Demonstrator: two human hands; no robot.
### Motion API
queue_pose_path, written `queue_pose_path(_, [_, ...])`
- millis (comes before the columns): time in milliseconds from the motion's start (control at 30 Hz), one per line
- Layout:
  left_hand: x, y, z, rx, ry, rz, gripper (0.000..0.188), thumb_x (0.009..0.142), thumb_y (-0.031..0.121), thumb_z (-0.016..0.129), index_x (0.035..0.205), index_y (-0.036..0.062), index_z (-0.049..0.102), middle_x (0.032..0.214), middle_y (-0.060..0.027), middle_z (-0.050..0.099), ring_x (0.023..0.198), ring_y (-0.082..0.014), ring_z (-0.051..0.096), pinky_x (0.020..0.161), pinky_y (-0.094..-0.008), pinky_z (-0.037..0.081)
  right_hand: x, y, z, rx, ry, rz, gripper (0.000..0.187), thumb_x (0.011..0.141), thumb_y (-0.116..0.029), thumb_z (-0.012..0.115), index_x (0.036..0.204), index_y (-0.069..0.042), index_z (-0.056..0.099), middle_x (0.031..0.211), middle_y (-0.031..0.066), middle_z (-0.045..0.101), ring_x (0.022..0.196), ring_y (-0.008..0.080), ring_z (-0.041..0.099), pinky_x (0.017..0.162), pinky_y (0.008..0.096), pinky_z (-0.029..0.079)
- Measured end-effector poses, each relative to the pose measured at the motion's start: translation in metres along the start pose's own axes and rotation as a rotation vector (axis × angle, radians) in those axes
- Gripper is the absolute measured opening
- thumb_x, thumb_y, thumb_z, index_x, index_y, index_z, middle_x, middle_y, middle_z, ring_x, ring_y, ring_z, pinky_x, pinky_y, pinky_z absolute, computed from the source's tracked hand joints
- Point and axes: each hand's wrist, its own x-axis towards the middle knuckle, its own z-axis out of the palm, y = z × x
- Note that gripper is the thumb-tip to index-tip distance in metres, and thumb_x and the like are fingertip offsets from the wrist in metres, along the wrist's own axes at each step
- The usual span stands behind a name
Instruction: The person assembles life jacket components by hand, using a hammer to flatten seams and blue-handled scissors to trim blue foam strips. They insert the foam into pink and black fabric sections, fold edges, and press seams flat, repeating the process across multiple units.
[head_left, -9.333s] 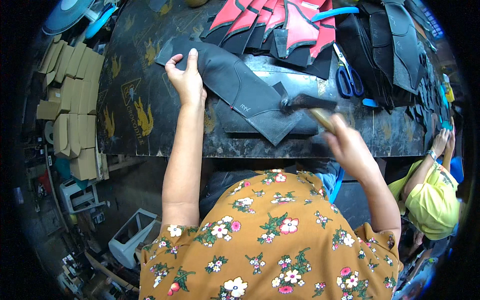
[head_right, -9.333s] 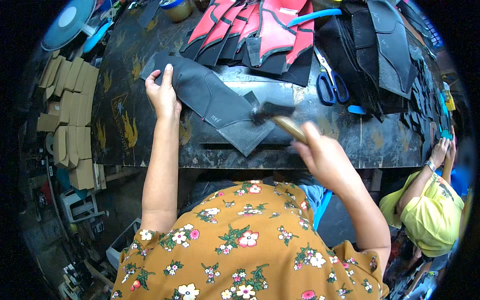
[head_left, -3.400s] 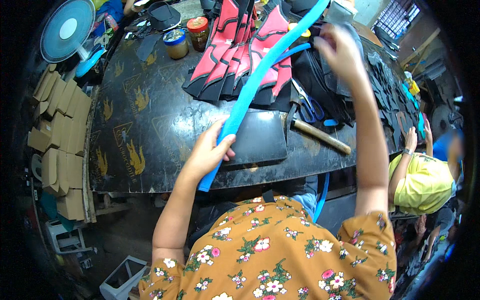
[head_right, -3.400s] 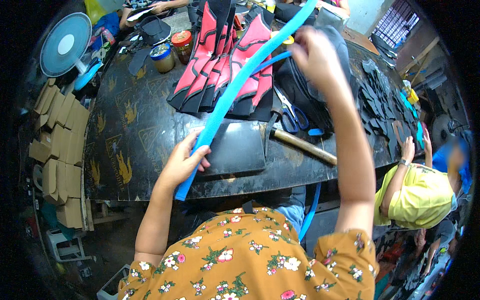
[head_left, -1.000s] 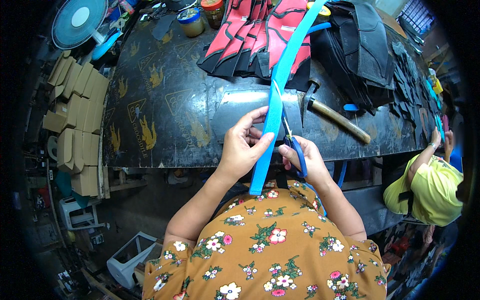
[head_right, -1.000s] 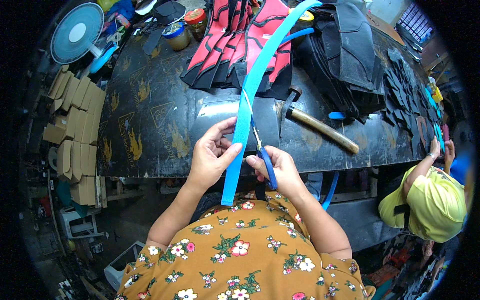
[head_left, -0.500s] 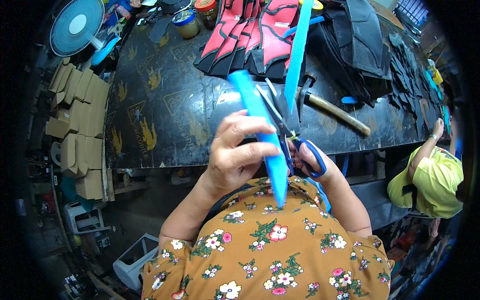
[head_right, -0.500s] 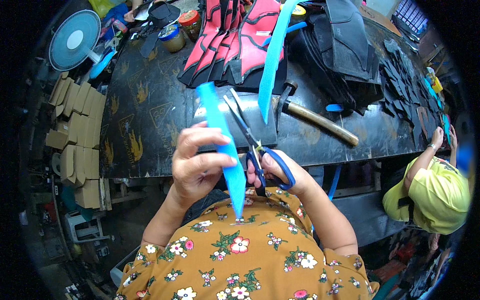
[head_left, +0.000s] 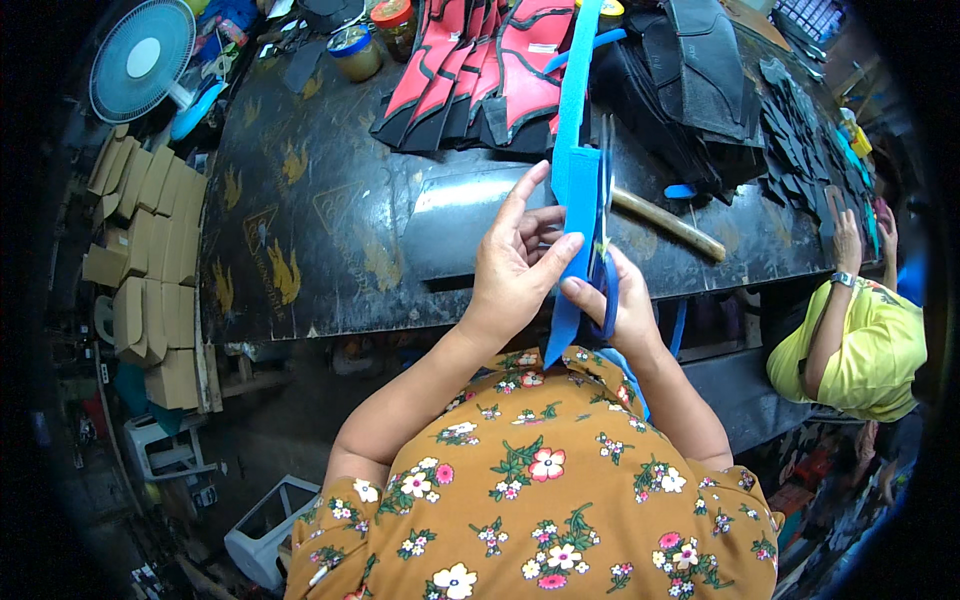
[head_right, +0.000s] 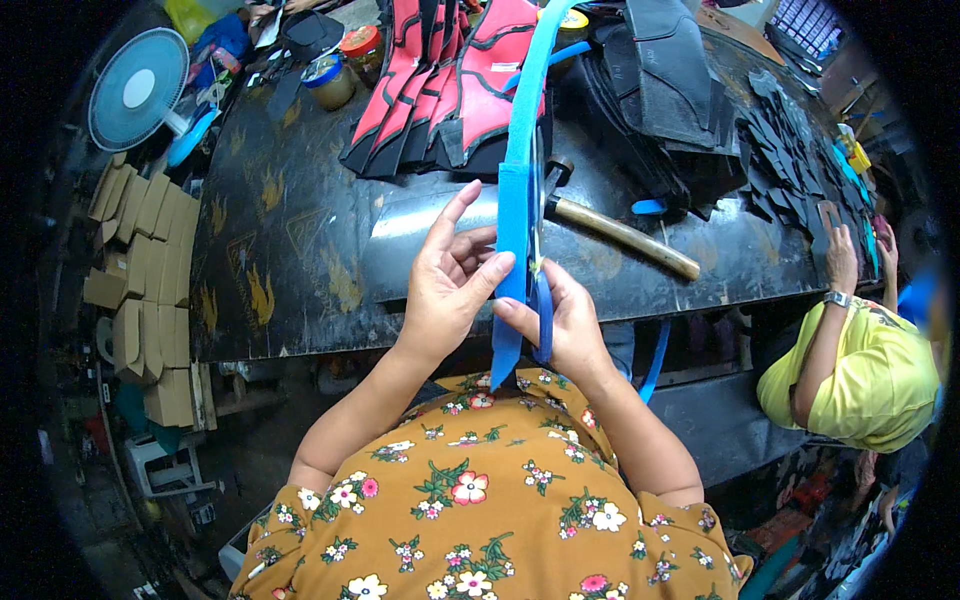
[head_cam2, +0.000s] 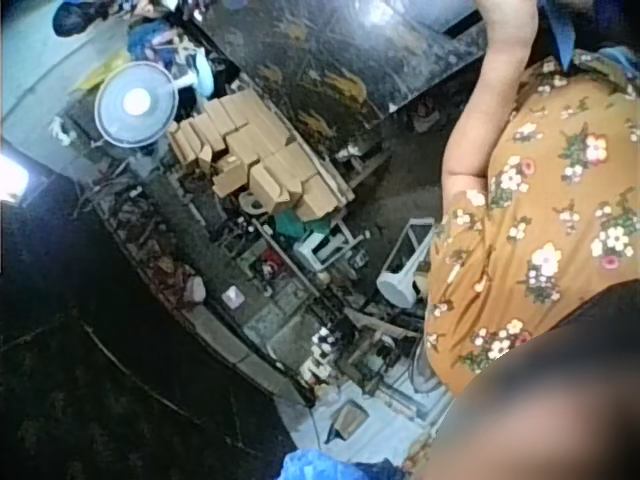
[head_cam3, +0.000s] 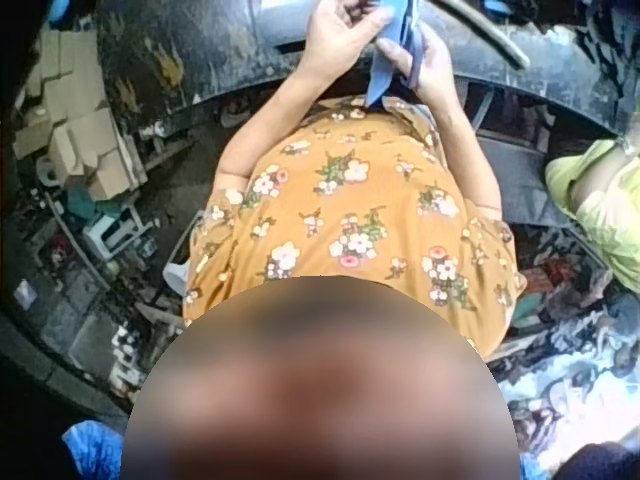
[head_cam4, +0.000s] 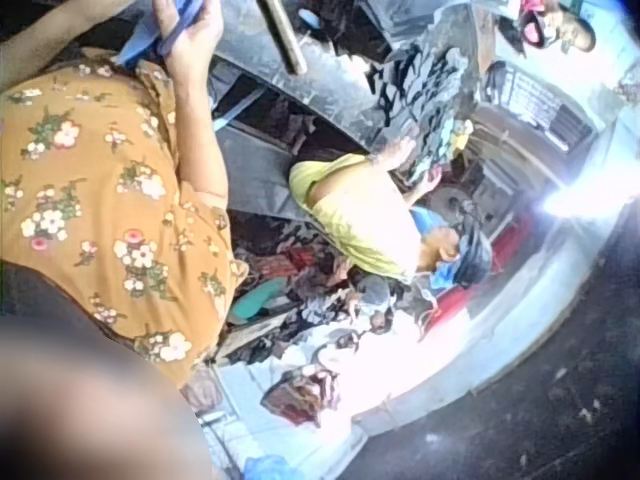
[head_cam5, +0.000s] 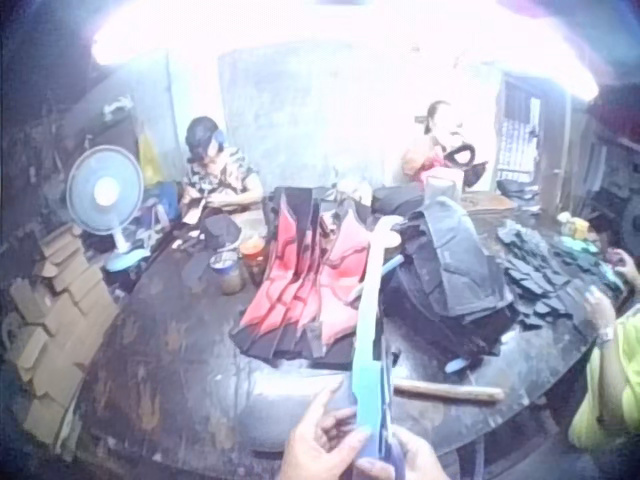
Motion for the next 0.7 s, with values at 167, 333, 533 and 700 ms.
queue_pose_path(167, [0.015,-0.004,0.001,0.018,-0.044,-0.05,0.071,0.096,-0.003,0.07,0.16,0.0053,0.042,0.132,-0.0137,0.065,0.092,-0.005,0.066,0.081,-0.022,0.059,-0.024,0.009,-0.032,-0.073,-0.061,0.186,0.053,0.099,-0.047,0.072,0.121,-0.001,0.056,0.106,0.0081,0.063,0.1,0.0146,0.063,0.087,0.0321,0.055])
queue_pose_path(333, [0.008,-0.008,0.02,0.104,-0.15,-0.138,0.066,0.096,-0.002,0.071,0.157,0.0025,0.047,0.138,-0.0114,0.063,0.093,-0.0047,0.064,0.081,-0.0218,0.058,-0.05,0.014,-0.045,-0.245,-0.06,0.097,0.06,0.095,-0.054,0.073,0.118,-0.001,0.053,0.102,0.0118,0.064,0.095,0.0178,0.063,0.083,0.035,0.054])
queue_pose_path(533, [0.001,-0.018,0.038,0.152,-0.144,-0.09,0.062,0.095,0.001,0.07,0.154,0.0064,0.053,0.11,-0.0052,0.073,0.08,-0.0055,0.067,0.071,-0.0244,0.06,-0.058,0.021,-0.037,-0.104,0.053,0.061,0.056,0.097,-0.05,0.074,0.117,-0.001,0.055,0.097,0.0073,0.065,0.087,0.0136,0.063,0.078,0.0325,0.054])
queue_pose_path(700, [0.001,-0.028,0.043,0.192,-0.192,-0.096,0.06,0.095,0.001,0.07,0.153,0.0058,0.055,0.104,-0.0027,0.072,0.077,-0.0039,0.064,0.067,-0.0227,0.057,-0.071,0.021,-0.033,-0.065,0.225,0.235,0.034,0.1,-0.035,0.075,0.107,-0.003,0.065,0.087,0.0004,0.066,0.074,0.0066,0.062,0.067,0.0256,0.052])
